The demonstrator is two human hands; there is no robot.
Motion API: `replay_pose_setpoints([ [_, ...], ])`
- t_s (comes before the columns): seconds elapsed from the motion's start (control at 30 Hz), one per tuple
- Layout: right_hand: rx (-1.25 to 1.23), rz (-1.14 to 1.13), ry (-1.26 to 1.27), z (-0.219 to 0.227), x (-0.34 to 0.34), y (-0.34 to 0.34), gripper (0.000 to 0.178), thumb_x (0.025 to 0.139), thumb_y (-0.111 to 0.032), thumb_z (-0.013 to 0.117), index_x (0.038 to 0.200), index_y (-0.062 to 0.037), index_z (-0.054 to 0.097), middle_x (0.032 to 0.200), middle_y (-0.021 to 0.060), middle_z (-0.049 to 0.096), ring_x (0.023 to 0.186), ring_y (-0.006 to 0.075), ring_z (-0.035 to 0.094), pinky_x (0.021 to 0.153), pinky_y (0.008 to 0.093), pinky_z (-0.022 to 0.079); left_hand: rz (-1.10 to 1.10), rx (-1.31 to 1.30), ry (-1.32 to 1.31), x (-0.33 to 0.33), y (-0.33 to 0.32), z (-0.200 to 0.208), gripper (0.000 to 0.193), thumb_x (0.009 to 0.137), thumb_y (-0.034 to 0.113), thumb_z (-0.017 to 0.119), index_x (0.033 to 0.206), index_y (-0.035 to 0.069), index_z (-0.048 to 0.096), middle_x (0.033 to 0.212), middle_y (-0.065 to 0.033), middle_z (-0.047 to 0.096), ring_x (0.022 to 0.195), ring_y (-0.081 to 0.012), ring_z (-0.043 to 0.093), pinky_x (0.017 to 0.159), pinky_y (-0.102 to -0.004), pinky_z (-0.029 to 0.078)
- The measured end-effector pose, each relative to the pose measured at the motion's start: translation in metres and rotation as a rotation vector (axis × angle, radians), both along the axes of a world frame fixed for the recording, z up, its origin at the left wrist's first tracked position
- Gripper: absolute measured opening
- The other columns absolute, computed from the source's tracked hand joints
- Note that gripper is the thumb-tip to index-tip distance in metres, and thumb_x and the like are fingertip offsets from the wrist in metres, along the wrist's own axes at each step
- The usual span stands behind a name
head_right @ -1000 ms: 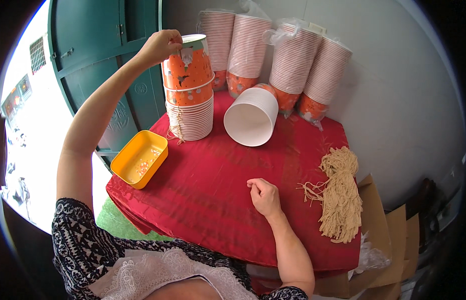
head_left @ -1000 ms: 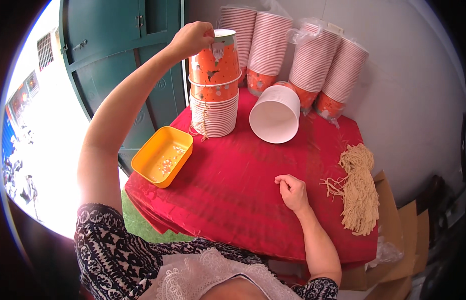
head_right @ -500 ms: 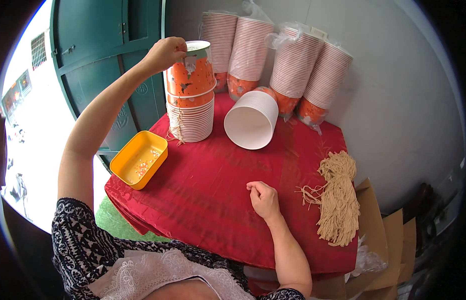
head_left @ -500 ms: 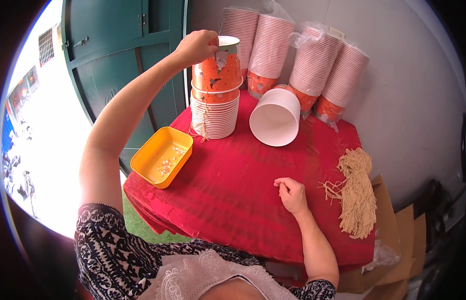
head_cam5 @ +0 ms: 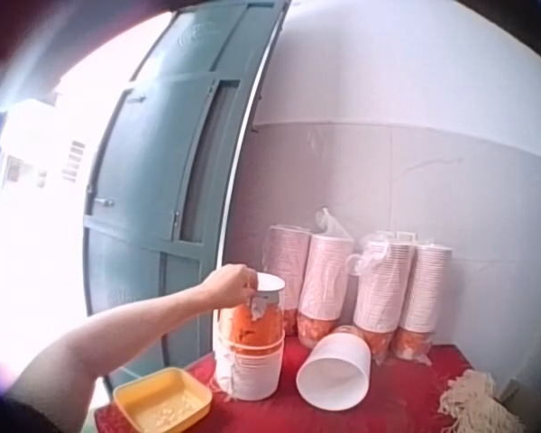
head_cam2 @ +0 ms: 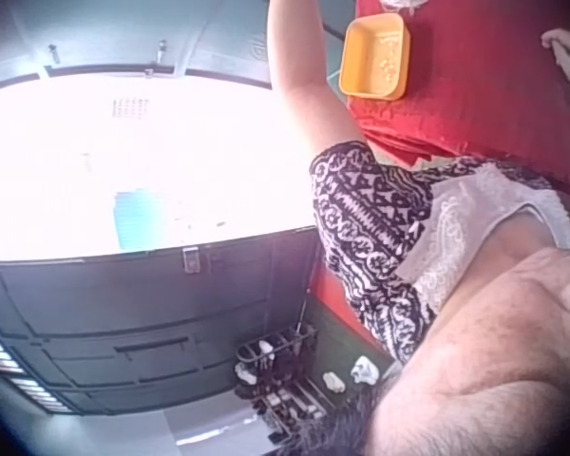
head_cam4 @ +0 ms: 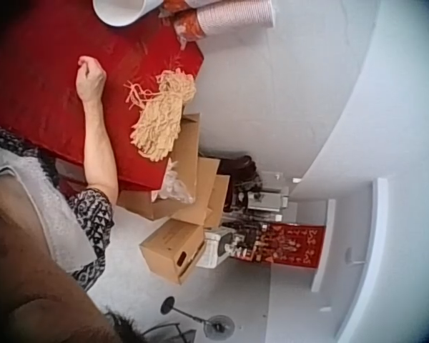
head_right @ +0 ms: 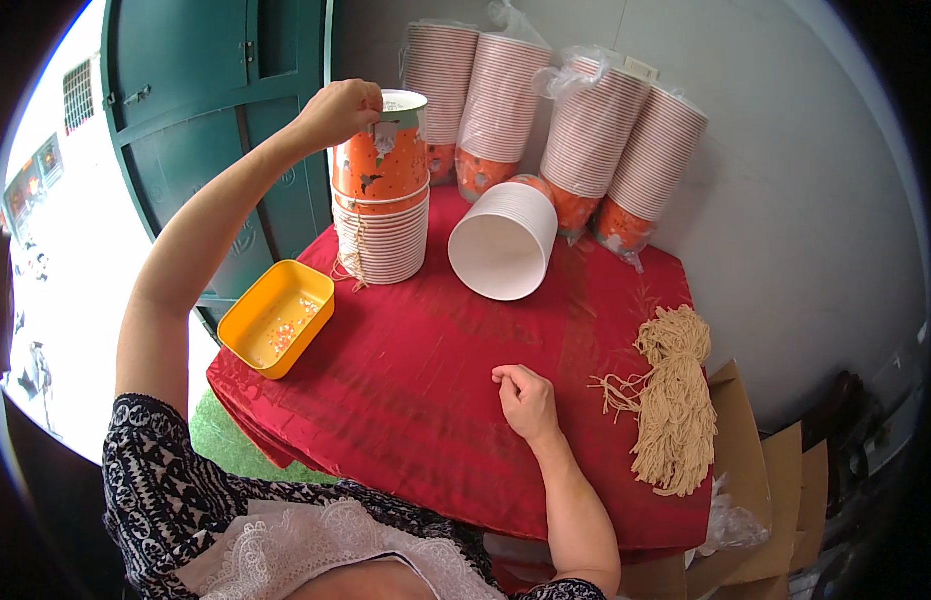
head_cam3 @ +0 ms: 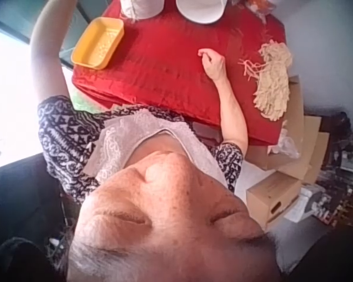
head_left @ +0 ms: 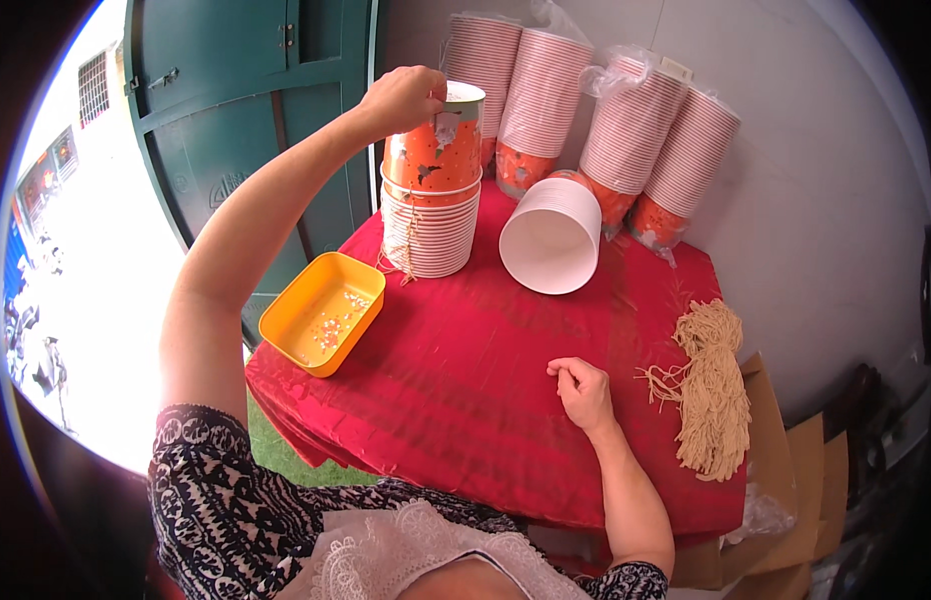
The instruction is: Threading precut strings through holes in paper buckets to create handles for packaging.
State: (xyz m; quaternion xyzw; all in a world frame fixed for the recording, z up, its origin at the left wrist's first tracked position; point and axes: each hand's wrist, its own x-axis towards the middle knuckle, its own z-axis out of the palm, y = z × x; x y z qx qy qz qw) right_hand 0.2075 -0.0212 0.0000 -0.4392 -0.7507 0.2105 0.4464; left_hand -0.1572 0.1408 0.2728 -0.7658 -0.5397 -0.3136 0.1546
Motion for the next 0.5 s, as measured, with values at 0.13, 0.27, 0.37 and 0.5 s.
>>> replay_pose_setpoints([
  [0.13,-0.007,-0.001,0.002,0.0001,-0.0006,0.0000,0.017,0.091,0.003,0.053,0.097,0.0024,0.069,0.085,0.0076,0.071,0.061,0.0094,0.062,0.056,0.0236,0.049,0.020,-0.013,-0.001,0.0019,0.0039,0.0001,0.017,0.081,0.014,0.069,0.095,0.007,0.073,0.092,-0.0144,0.073,0.088,-0.0330,0.069,0.078,-0.0431,0.055],
  [0.27,-0.008,0.002,0.005,0.0001,-0.0006,0.0004,0.017,0.092,0.003,0.053,0.097,0.0023,0.069,0.085,0.0076,0.071,0.061,0.0094,0.062,0.056,0.0232,0.049,0.022,-0.027,-0.012,0.0051,0.0039,0.0003,0.016,0.081,0.014,0.069,0.095,0.007,0.073,0.093,-0.0141,0.073,0.089,-0.0327,0.069,0.078,-0.0427,0.055],
  [0.37,-0.069,-0.021,0.000,0.0072,-0.0026,-0.0034,0.013,0.088,0.002,0.056,0.095,0.0027,0.068,0.087,0.0144,0.072,0.077,0.0215,0.071,0.066,0.0305,0.055,0.033,-0.026,-0.019,0.0061,0.0026,-0.0011,0.016,0.081,0.014,0.069,0.095,0.007,0.073,0.094,-0.0140,0.073,0.090,-0.0325,0.069,0.079,-0.0425,0.054],
  [0.5,-0.081,-0.027,-0.014,0.0082,-0.0022,-0.0041,0.013,0.088,0.002,0.056,0.095,0.0024,0.068,0.087,0.0142,0.072,0.076,0.0213,0.070,0.066,0.0302,0.054,0.041,-0.028,-0.008,0.0051,-0.0003,-0.0019,0.017,0.083,0.011,0.069,0.097,0.002,0.073,0.095,-0.0145,0.073,0.087,-0.0280,0.070,0.079,-0.0380,0.055],
])
